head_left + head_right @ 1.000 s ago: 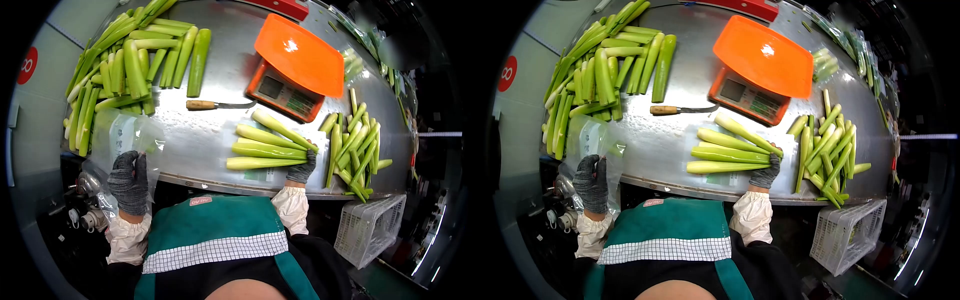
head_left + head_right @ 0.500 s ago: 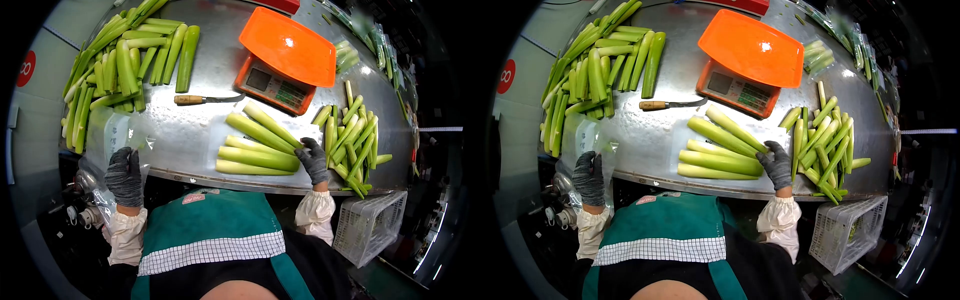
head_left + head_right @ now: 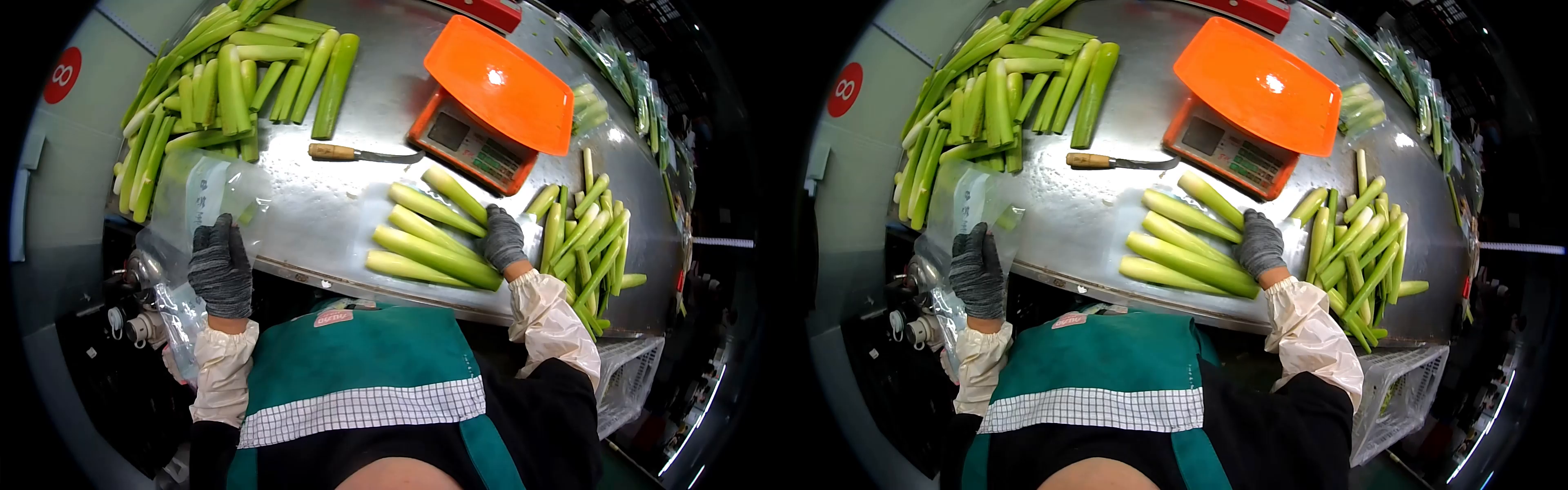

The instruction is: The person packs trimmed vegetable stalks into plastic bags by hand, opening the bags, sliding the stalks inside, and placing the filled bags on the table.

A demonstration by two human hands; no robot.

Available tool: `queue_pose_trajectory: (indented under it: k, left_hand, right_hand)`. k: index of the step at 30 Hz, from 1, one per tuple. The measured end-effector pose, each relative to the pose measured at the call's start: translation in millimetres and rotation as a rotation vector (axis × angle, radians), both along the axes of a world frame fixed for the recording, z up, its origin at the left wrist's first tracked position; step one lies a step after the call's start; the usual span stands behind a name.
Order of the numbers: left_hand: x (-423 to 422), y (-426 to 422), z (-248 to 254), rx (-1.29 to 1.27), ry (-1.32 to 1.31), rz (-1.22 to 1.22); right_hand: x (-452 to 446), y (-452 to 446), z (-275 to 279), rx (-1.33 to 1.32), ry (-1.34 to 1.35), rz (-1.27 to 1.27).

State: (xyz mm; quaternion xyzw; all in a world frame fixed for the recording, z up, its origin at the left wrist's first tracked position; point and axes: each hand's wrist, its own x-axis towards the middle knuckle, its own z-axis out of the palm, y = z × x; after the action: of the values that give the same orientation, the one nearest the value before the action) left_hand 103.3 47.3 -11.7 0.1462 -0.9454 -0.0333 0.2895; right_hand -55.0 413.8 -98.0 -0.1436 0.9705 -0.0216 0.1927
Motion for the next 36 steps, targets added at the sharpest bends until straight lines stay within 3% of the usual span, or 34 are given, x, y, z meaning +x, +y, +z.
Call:
queue_pose_trajectory:
  k: [2,5,8,11,16,19,23,28,30,31,33,34,35,36]
  left_hand:
    - [0.5,-3.8,0.6,-0.012,0.003,0.016]
    - [8.4,-17.5,-6.5,-0.289,0.019,-0.037]
    - [0.3,-10.4,3.0,-0.130,0.067,0.012]
    - [-4.1,-2.3,5.1,-0.007,0.069,0.050]
    - [0.2,13.3,19.2,0.010,-0.042,0.006]
    - [6.2,25.7,6.3,-0.001,-0.283,-0.134]
    - [-0.1,56.9,-1.0,0.175,-0.345,-0.190]
    - [1.2,45.7,4.3,0.192,-0.336,-0.092]
    - [6.8,36.6,9.4,0.202,-0.326,-0.052]
    - [8.5,34.0,10.7,0.214,-0.315,-0.019]
    - [14.3,39.6,8.9,0.227,-0.307,-0.059]
    - [17.0,46.1,9.8,0.221,-0.279,-0.127]
    - [18.5,51.4,9.9,0.212,-0.252,-0.193]
    - [18.0,54.8,7.0,0.224,-0.309,-0.216]
  right_hand:
    - [0.9,4.4,-3.2,-0.051,0.090,-0.020]
    - [7.8,4.4,22.6,-0.179,0.196,-0.028]
    - [28.8,-15.3,66.8,-0.445,0.163,-0.086]
    - [56.3,-58.1,90.1,-0.517,-0.001,0.087]
    - [81.1,-128.9,76.6,-0.361,0.072,0.378]
    - [86.9,-157.7,78.1,-0.333,0.069,0.370]
    - [96.2,-184.5,79.0,-0.334,0.045,0.472]
    - [88.8,-192.1,86.0,-0.381,-0.087,0.493]
    - [78.9,-176.8,85.9,-0.634,-0.369,0.480]
    - [77.8,-174.6,85.5,-0.630,-0.368,0.484]
    - [77.7,-169.1,82.3,-0.827,-0.852,0.131]
    - [80.9,-170.5,79.4,-0.908,-0.927,0.052]
    - [83.5,-173.5,76.1,-0.901,-0.927,0.052]
    - [86.0,-177.2,72.1,-0.872,-0.721,0.213]
